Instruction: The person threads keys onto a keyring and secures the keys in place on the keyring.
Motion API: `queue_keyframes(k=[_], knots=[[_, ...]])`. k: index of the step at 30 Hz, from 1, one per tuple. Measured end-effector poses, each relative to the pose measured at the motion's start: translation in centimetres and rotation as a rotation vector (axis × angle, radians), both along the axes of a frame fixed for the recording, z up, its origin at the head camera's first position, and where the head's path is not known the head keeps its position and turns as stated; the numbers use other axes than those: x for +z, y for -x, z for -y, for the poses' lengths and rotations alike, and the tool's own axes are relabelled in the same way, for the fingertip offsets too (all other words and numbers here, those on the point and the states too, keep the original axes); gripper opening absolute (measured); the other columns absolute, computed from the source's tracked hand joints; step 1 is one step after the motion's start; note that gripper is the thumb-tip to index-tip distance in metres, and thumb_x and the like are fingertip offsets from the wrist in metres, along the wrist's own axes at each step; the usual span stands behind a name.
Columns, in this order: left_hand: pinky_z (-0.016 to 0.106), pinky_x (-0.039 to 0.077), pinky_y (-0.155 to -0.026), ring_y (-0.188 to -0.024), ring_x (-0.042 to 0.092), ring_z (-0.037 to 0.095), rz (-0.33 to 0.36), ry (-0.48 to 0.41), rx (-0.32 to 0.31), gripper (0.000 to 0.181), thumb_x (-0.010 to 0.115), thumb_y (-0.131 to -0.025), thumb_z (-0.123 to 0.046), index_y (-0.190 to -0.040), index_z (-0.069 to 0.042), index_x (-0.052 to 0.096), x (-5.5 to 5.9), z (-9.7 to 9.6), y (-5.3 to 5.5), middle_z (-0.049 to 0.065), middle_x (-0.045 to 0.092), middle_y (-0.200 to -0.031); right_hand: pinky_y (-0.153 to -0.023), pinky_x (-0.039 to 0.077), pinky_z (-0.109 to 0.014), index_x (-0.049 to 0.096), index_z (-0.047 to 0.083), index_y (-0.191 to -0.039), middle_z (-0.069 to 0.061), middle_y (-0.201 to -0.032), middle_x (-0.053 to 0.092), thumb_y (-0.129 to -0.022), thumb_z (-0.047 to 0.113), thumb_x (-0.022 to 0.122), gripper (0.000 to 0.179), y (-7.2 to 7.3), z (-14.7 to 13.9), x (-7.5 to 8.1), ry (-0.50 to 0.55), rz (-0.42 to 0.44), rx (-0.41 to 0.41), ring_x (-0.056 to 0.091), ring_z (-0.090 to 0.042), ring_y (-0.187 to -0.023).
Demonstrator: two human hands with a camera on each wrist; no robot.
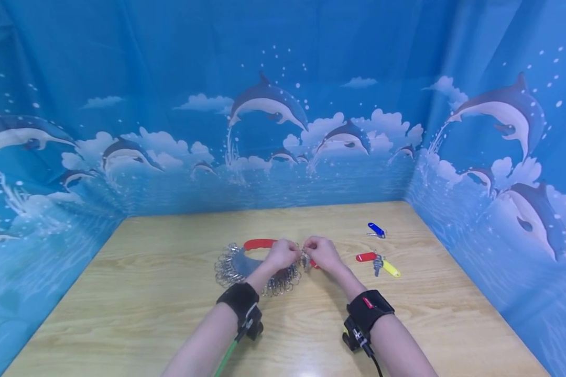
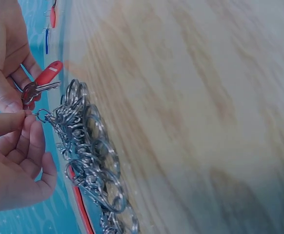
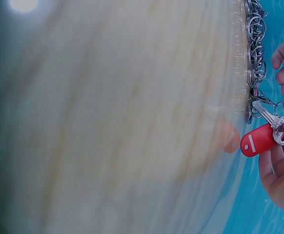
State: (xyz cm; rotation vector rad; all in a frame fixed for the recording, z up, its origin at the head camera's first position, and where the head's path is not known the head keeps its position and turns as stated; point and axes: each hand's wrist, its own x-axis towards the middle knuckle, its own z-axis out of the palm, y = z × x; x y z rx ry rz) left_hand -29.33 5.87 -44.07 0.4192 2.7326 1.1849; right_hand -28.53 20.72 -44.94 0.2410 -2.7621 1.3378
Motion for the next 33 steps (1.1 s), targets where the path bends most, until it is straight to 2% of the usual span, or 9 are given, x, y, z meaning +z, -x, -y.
queue_keyframes(k=[4,7,11,13,20,24,26,29,33], knots=[[0.024,0.029,-0.048,-0.046,0.031,0.012,0.029,-0.007,0.014,0.025,0.054,-0.084,-0.003,-0.060,-0.005,0.058,0.4,0.0,0.0,-0.003,0.035,-0.049,-0.060,0.046,-0.029,0.064,0.001,-0.088,-0.005,-0.078,0.063,-0.083,0.003,0.062,0.005,-0.1,0.1,0.1,-0.004,-0.009,-0.003,0.054,-0.016,-0.062],[0.024,0.027,-0.047,-0.044,0.028,0.012,0.046,0.000,0.026,0.029,0.053,-0.084,-0.004,-0.056,-0.006,0.053,0.6,0.0,0.0,-0.003,0.031,-0.048,-0.064,0.047,-0.030,0.064,0.001,-0.086,-0.005,-0.077,0.063,-0.082,0.002,0.063,0.004,-0.3,0.2,0.1,-0.011,-0.025,0.010,0.056,-0.015,-0.066],[0.025,0.022,-0.045,-0.043,0.019,0.013,0.081,-0.001,0.039,0.040,0.053,-0.085,-0.005,-0.050,-0.012,0.036,0.7,0.1,0.0,-0.003,0.022,-0.047,-0.066,0.048,-0.031,0.064,0.002,-0.087,-0.005,-0.078,0.063,-0.082,0.002,0.062,0.005,-0.4,0.3,0.1,-0.019,-0.030,0.017,0.057,-0.016,-0.070],[0.025,0.021,-0.044,-0.043,0.016,0.013,0.099,-0.008,0.044,0.042,0.053,-0.086,-0.007,-0.049,-0.013,0.033,0.8,0.1,0.1,-0.003,0.021,-0.047,-0.068,0.048,-0.032,0.064,0.002,-0.086,-0.005,-0.079,0.063,-0.082,0.002,0.063,0.004,-0.3,0.3,0.0,-0.024,-0.035,0.021,0.058,-0.017,-0.072],[0.025,0.020,-0.042,-0.040,0.017,0.012,0.126,-0.033,0.074,0.043,0.056,-0.085,-0.008,-0.048,-0.013,0.036,1.2,-0.1,0.1,-0.003,0.027,-0.044,-0.064,0.047,-0.031,0.064,0.000,-0.084,-0.004,-0.076,0.064,-0.082,0.004,0.064,0.004,-0.2,0.2,0.1,-0.086,-0.104,0.071,0.057,-0.015,-0.067],[0.025,0.020,-0.040,-0.039,0.019,0.012,0.131,-0.056,0.090,0.040,0.056,-0.083,-0.005,-0.047,-0.013,0.038,1.1,-0.1,0.1,-0.002,0.032,-0.043,-0.060,0.046,-0.028,0.065,0.001,-0.085,-0.004,-0.076,0.063,-0.082,0.003,0.064,0.003,-0.1,0.2,0.2,-0.093,-0.102,0.075,0.055,-0.013,-0.062],[0.025,0.021,-0.040,-0.039,0.021,0.012,0.116,-0.054,0.084,0.039,0.056,-0.081,-0.004,-0.047,-0.013,0.039,1.0,-0.1,0.1,-0.003,0.032,-0.043,-0.059,0.047,-0.028,0.065,0.001,-0.085,-0.004,-0.077,0.063,-0.082,0.003,0.064,0.003,-0.2,0.2,0.2,-0.087,-0.090,0.067,0.055,-0.013,-0.061],[0.023,0.025,-0.042,-0.041,0.025,0.011,0.065,-0.014,0.033,0.033,0.060,-0.081,-0.005,-0.050,-0.005,0.052,0.7,0.0,0.0,-0.004,0.032,-0.046,-0.058,0.047,-0.028,0.065,0.002,-0.087,-0.006,-0.079,0.064,-0.083,0.003,0.063,0.005,-0.2,0.2,0.3,-0.073,-0.061,0.046,0.055,-0.015,-0.059],[0.022,0.024,-0.044,-0.042,0.025,0.010,0.032,-0.012,-0.033,0.028,0.064,-0.084,-0.008,-0.058,0.001,0.058,0.2,0.2,-0.1,-0.005,0.029,-0.047,-0.056,0.046,-0.028,0.065,0.001,-0.089,-0.007,-0.080,0.064,-0.083,0.003,0.063,0.006,-0.2,0.1,0.1,-0.063,-0.036,0.026,0.055,-0.016,-0.059]])
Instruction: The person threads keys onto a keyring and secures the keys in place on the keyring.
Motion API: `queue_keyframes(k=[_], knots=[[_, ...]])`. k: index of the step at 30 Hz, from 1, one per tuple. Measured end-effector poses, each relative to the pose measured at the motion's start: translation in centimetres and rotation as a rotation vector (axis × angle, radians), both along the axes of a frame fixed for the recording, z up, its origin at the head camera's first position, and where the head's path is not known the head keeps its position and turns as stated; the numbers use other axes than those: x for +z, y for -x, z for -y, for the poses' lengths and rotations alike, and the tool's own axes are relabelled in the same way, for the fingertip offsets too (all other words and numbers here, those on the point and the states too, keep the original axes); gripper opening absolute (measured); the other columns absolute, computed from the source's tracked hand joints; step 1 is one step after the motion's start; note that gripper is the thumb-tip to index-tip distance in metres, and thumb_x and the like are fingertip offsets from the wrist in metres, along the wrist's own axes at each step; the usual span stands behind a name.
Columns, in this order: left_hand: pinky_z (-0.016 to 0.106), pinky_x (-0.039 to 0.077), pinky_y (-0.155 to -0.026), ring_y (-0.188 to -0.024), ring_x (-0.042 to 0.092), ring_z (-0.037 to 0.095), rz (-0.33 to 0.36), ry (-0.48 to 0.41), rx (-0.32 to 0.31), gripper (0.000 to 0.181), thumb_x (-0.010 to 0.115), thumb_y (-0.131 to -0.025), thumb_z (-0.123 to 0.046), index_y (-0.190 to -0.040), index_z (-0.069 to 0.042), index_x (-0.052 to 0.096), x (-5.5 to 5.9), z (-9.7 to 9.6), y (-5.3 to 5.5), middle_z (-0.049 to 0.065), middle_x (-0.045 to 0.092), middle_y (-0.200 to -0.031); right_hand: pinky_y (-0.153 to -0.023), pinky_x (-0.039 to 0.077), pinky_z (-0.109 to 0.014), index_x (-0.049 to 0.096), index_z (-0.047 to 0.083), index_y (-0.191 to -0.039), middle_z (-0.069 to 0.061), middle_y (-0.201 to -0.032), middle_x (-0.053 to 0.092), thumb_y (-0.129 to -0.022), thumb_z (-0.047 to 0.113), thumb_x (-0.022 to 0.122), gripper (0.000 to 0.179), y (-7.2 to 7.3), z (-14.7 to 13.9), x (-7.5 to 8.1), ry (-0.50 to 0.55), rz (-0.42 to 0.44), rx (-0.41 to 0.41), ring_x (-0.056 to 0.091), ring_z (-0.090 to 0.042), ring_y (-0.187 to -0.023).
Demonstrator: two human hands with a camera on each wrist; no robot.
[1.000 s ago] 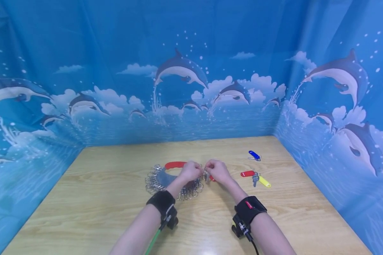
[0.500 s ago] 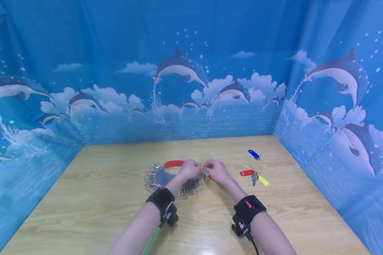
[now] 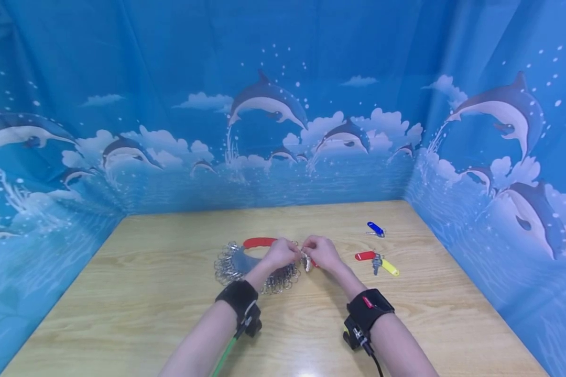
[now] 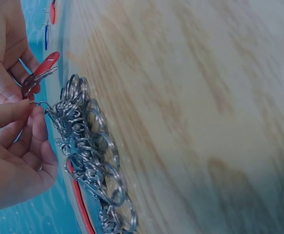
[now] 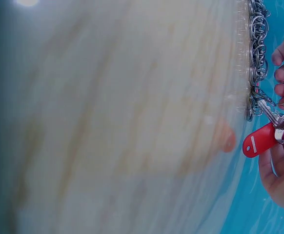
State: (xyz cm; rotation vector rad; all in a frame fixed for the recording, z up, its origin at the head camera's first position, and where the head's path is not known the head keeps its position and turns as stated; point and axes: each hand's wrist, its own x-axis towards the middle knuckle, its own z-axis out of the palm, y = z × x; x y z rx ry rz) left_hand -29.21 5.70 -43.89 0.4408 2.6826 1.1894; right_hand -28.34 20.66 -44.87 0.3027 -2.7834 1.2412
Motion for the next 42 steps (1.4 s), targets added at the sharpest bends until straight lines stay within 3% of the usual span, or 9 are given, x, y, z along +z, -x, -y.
queue_keyframes(k=[7,13,22,32,42], knots=[[0.022,0.025,-0.045,-0.044,0.029,0.010,-0.041,0.009,-0.028,0.030,0.061,-0.088,-0.012,-0.059,-0.005,0.056,-0.27,0.18,-0.12,-0.005,0.030,-0.048,-0.065,0.047,-0.030,0.065,0.000,-0.088,-0.007,-0.080,0.065,-0.083,0.004,0.063,0.007,0.18,0.09,-0.14,0.016,0.017,-0.018,0.057,-0.015,-0.067],[0.023,0.027,-0.047,-0.044,0.028,0.012,-0.074,0.007,-0.010,0.032,0.056,-0.089,-0.008,-0.057,-0.007,0.051,-0.33,0.11,-0.02,-0.004,0.028,-0.049,-0.065,0.047,-0.031,0.064,0.000,-0.089,-0.007,-0.080,0.064,-0.084,0.004,0.062,0.007,0.34,0.07,-0.14,0.013,0.022,-0.050,0.057,-0.016,-0.067],[0.024,0.021,-0.046,-0.044,0.017,0.012,-0.097,0.016,0.010,0.042,0.052,-0.087,-0.006,-0.052,-0.014,0.031,-0.35,-0.10,-0.02,-0.004,0.018,-0.049,-0.067,0.047,-0.033,0.064,0.001,-0.086,-0.006,-0.077,0.064,-0.083,0.004,0.063,0.004,0.13,0.29,-0.06,0.022,-0.006,-0.045,0.058,-0.017,-0.070],[0.024,0.019,-0.044,-0.044,0.015,0.012,-0.085,0.004,0.027,0.040,0.051,-0.084,-0.004,-0.053,-0.015,0.029,-0.22,-0.28,0.17,-0.005,0.017,-0.050,-0.065,0.046,-0.031,0.064,0.002,-0.087,-0.006,-0.081,0.065,-0.083,0.003,0.063,0.004,0.00,0.41,0.15,0.011,-0.022,-0.055,0.057,-0.016,-0.069],[0.023,0.018,-0.045,-0.045,0.015,0.012,-0.094,0.020,0.028,0.038,0.053,-0.080,-0.004,-0.051,-0.015,0.030,-0.10,-0.28,0.27,-0.005,0.017,-0.049,-0.074,0.049,-0.037,0.065,0.003,-0.086,-0.007,-0.082,0.066,-0.083,0.002,0.064,0.004,-0.06,0.26,0.06,-0.006,-0.040,-0.029,0.062,-0.020,-0.077]])
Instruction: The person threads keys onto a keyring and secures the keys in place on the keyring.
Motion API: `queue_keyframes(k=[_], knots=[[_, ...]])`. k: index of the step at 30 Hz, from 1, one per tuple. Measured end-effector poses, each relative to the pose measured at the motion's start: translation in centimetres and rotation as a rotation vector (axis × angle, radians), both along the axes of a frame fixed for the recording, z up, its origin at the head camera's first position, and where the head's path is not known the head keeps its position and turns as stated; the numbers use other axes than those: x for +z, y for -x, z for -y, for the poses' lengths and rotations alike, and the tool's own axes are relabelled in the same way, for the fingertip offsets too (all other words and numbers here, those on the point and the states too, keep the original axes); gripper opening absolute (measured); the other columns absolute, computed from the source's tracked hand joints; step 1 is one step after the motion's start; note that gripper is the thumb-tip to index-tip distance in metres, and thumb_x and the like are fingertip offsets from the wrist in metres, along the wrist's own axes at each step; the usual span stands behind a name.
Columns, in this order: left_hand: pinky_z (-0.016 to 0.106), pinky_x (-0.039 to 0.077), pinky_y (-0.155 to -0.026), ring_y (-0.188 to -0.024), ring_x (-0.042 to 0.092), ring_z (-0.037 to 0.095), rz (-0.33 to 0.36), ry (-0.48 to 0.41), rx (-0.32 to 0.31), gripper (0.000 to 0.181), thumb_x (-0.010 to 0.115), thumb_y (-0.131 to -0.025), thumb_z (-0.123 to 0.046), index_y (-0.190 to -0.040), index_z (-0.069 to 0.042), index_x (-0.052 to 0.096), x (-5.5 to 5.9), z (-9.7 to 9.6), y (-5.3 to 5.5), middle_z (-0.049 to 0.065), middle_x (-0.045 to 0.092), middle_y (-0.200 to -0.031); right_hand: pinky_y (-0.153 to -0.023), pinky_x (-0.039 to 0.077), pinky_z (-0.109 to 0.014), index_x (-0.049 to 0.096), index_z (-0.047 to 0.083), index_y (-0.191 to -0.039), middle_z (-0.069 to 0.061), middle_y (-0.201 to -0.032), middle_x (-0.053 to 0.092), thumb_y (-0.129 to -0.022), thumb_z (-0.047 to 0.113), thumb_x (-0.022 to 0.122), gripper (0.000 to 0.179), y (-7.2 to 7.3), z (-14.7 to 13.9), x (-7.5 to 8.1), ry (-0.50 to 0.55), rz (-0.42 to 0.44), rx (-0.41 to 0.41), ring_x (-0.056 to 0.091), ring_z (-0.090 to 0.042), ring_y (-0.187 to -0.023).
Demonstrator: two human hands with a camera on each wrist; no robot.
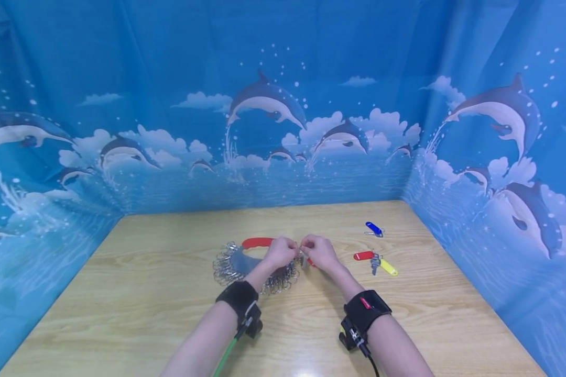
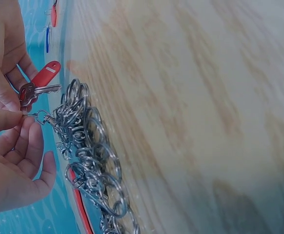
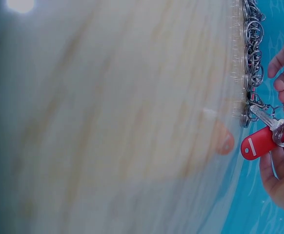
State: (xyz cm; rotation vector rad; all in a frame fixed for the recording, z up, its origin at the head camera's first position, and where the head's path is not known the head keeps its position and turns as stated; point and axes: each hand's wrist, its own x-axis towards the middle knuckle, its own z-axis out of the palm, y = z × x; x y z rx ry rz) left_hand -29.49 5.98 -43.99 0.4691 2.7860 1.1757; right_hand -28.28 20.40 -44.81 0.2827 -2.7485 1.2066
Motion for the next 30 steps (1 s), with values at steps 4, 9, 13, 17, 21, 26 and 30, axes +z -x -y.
queue_keyframes(k=[4,9,13,17,21,26,30], knots=[[0.023,0.017,-0.044,-0.044,0.015,0.011,0.023,-0.009,0.022,0.036,0.052,-0.077,-0.003,-0.051,-0.015,0.030,-0.03,-0.10,-0.02,-0.005,0.018,-0.049,-0.072,0.048,-0.035,0.065,0.003,-0.087,-0.006,-0.082,0.066,-0.082,0.003,0.064,0.005,-0.01,0.01,-0.01,-0.004,-0.001,0.005,0.061,-0.018,-0.074],[0.022,0.022,-0.044,-0.042,0.024,0.010,0.007,-0.017,0.019,0.035,0.057,-0.080,-0.008,-0.052,-0.014,0.037,-0.50,-0.18,-0.10,-0.006,0.025,-0.047,-0.061,0.045,-0.028,0.065,0.001,-0.088,-0.007,-0.081,0.065,-0.083,0.003,0.063,0.005,-0.01,-0.13,-0.05,0.022,0.024,-0.013,0.054,-0.013,-0.061],[0.021,0.033,-0.048,-0.049,0.042,0.009,-0.057,0.023,0.007,0.022,0.062,-0.083,-0.013,-0.061,-0.012,0.056,-0.81,-0.23,-0.17,-0.006,0.047,-0.055,-0.059,0.044,-0.027,0.064,0.000,-0.088,-0.007,-0.079,0.065,-0.083,0.003,0.062,0.005,0.02,-0.30,-0.25,0.041,0.040,-0.034,0.052,-0.011,-0.058],[0.022,0.042,-0.057,-0.063,0.055,0.011,-0.111,0.056,0.042,0.009,0.064,-0.082,-0.014,-0.075,-0.011,0.069,-0.72,-0.29,-0.30,-0.005,0.062,-0.070,-0.058,0.044,-0.028,0.064,0.000,-0.088,-0.007,-0.078,0.064,-0.083,0.003,0.062,0.006,-0.05,-0.25,-0.21,0.063,0.059,-0.045,0.052,-0.013,-0.057],[0.022,0.040,-0.056,-0.059,0.053,0.010,-0.123,0.075,0.072,0.015,0.064,-0.083,-0.013,-0.069,-0.012,0.068,-0.58,-0.39,-0.28,-0.006,0.060,-0.064,-0.059,0.044,-0.028,0.064,0.001,-0.088,-0.006,-0.079,0.064,-0.083,0.003,0.062,0.006,-0.04,-0.14,-0.13,0.062,0.061,-0.046,0.052,-0.012,-0.057],[0.022,0.029,-0.049,-0.047,0.037,0.011,-0.116,0.100,0.087,0.033,0.061,-0.084,-0.012,-0.051,-0.014,0.052,-0.38,-0.46,-0.24,-0.007,0.041,-0.047,-0.061,0.046,-0.029,0.064,0.001,-0.087,-0.006,-0.079,0.064,-0.083,0.003,0.063,0.005,-0.06,0.12,-0.03,0.020,0.013,-0.046,0.054,-0.013,-0.062],[0.023,0.030,-0.048,-0.048,0.040,0.010,-0.126,0.120,0.102,0.034,0.062,-0.083,-0.013,-0.050,-0.015,0.052,-0.16,-0.48,-0.28,-0.008,0.043,-0.047,-0.062,0.047,-0.029,0.064,0.001,-0.086,-0.007,-0.079,0.065,-0.082,0.002,0.064,0.004,-0.12,0.28,0.05,0.007,-0.019,-0.046,0.056,-0.014,-0.065]])
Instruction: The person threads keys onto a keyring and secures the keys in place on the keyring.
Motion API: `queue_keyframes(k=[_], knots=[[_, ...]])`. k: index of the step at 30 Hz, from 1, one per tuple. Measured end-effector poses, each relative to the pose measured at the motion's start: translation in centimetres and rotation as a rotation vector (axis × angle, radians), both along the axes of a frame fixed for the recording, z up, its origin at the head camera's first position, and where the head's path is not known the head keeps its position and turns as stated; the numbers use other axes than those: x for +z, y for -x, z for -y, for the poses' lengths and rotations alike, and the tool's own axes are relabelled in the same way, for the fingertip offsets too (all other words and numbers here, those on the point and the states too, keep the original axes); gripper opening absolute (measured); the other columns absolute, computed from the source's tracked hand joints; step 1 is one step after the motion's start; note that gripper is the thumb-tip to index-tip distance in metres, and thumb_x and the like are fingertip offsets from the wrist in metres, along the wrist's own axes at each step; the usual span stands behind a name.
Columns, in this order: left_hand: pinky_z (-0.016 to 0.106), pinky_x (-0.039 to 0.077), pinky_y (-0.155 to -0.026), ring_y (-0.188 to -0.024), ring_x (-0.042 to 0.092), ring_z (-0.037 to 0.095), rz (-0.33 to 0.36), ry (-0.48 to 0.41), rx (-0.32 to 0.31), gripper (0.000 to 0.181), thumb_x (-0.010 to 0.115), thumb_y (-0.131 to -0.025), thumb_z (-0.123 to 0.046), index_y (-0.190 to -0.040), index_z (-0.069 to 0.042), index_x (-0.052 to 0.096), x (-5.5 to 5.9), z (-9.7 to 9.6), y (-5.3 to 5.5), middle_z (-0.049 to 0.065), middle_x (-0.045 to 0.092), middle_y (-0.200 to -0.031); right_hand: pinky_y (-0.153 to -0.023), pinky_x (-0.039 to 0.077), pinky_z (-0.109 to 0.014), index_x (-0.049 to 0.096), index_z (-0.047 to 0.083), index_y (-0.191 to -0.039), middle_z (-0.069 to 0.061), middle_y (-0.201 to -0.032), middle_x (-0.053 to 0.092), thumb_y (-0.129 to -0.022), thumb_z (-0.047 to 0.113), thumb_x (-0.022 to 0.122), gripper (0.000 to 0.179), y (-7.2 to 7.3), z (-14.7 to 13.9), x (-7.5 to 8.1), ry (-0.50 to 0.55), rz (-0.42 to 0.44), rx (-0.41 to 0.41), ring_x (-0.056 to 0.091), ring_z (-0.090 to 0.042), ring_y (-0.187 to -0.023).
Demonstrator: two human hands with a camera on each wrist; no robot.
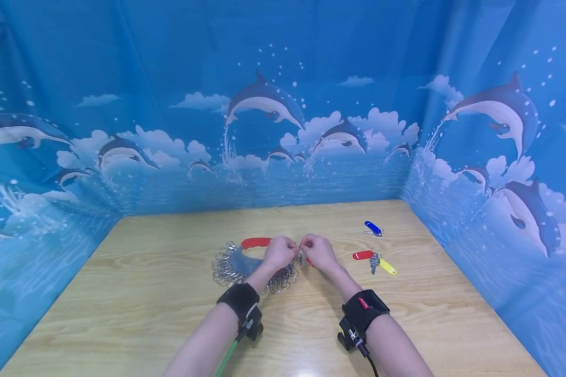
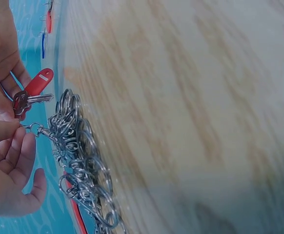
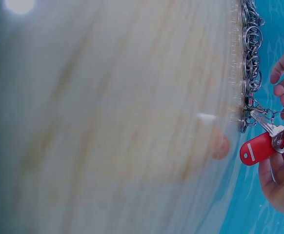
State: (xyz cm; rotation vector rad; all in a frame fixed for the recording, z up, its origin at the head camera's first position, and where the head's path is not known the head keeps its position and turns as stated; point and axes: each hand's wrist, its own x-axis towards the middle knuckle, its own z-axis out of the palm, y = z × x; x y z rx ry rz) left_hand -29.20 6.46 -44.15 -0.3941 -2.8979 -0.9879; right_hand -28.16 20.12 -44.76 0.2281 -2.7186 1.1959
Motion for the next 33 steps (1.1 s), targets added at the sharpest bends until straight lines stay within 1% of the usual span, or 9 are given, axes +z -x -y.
queue_keyframes(k=[3,8,11,16,19,21,24,28,33], knots=[[0.023,0.030,-0.048,-0.046,0.040,0.010,0.028,-0.008,0.009,0.036,0.063,-0.084,-0.016,-0.049,-0.016,0.051,0.2,0.0,0.0,-0.008,0.044,-0.046,-0.062,0.047,-0.029,0.064,0.001,-0.085,-0.007,-0.079,0.064,-0.082,0.001,0.064,0.004,-0.1,0.0,0.1,-0.004,-0.006,0.005,0.056,-0.015,-0.064],[0.023,0.023,-0.044,-0.040,0.028,0.012,0.101,-0.041,0.021,0.043,0.060,-0.085,-0.015,-0.047,-0.016,0.040,0.4,-0.1,0.0,-0.005,0.029,-0.042,-0.061,0.048,-0.028,0.064,0.000,-0.085,-0.007,-0.078,0.065,-0.081,0.001,0.064,0.004,-0.2,0.1,0.4,0.000,-0.008,0.022,0.057,-0.015,-0.065],[0.023,0.021,-0.043,-0.040,0.024,0.012,0.126,-0.048,0.025,0.044,0.059,-0.085,-0.014,-0.046,-0.016,0.037,0.6,-0.1,-0.1,-0.005,0.025,-0.042,-0.063,0.048,-0.029,0.064,0.000,-0.084,-0.006,-0.078,0.065,-0.080,0.001,0.065,0.004,-0.2,0.0,0.4,-0.008,-0.015,0.035,0.058,-0.016,-0.067],[0.024,0.024,-0.044,-0.039,0.028,0.012,0.182,-0.063,0.038,0.045,0.060,-0.086,-0.017,-0.046,-0.016,0.040,0.8,-0.2,-0.2,-0.005,0.028,-0.042,-0.067,0.048,-0.030,0.064,0.001,-0.083,-0.005,-0.077,0.065,-0.079,0.001,0.067,0.005,-0.2,-0.3,0.1,-0.031,-0.030,0.053,0.058,-0.015,-0.069],[0.024,0.028,-0.046,-0.043,0.033,0.011,0.192,-0.092,0.036,0.038,0.062,-0.085,-0.017,-0.050,-0.013,0.049,0.7,-0.2,-0.3,-0.004,0.035,-0.046,-0.057,0.047,-0.027,0.064,0.001,-0.084,-0.005,-0.077,0.064,-0.080,0.001,0.065,0.004,0.0,-0.5,-0.1,0.004,0.007,0.045,0.054,-0.012,-0.060],[0.023,0.031,-0.049,-0.047,0.038,0.010,0.178,-0.110,0.016,0.030,0.064,-0.084,-0.017,-0.056,-0.011,0.058,0.6,-0.1,-0.2,-0.005,0.044,-0.051,-0.051,0.044,-0.026,0.064,0.000,-0.085,-0.006,-0.077,0.063,-0.081,0.001,0.064,0.004,0.0,-0.6,0.0,0.046,0.044,0.031,0.050,-0.011,-0.053],[0.022,0.036,-0.054,-0.054,0.044,0.009,0.150,-0.116,-0.049,0.016,0.066,-0.082,-0.014,-0.067,-0.008,0.067,0.3,0.0,0.0,-0.004,0.054,-0.059,-0.045,0.040,-0.024,0.064,0.000,-0.087,-0.007,-0.076,0.062,-0.082,0.001,0.063,0.005,0.1,-0.7,0.0,0.101,0.096,0.000,0.046,-0.011,-0.048],[0.022,0.040,-0.059,-0.060,0.050,0.010,0.107,-0.099,-0.142,0.010,0.065,-0.082,-0.010,-0.073,-0.006,0.070,0.0,0.3,0.3,-0.002,0.061,-0.066,-0.049,0.040,-0.024,0.064,0.000,-0.088,-0.008,-0.078,0.062,-0.083,0.003,0.063,0.006,0.3,-0.8,-0.1,0.134,0.140,-0.027,0.048,-0.013,-0.052],[0.022,0.044,-0.063,-0.069,0.056,0.009,0.108,-0.069,-0.171,0.009,0.066,-0.084,-0.013,-0.082,-0.009,0.074,-0.4,0.5,0.3,-0.001,0.068,-0.079,-0.057,0.043,-0.025,0.064,0.000,-0.090,-0.008,-0.083,0.063,-0.083,0.004,0.063,0.008,0.5,-0.9,-0.2,0.150,0.174,-0.021,0.053,-0.014,-0.063]])
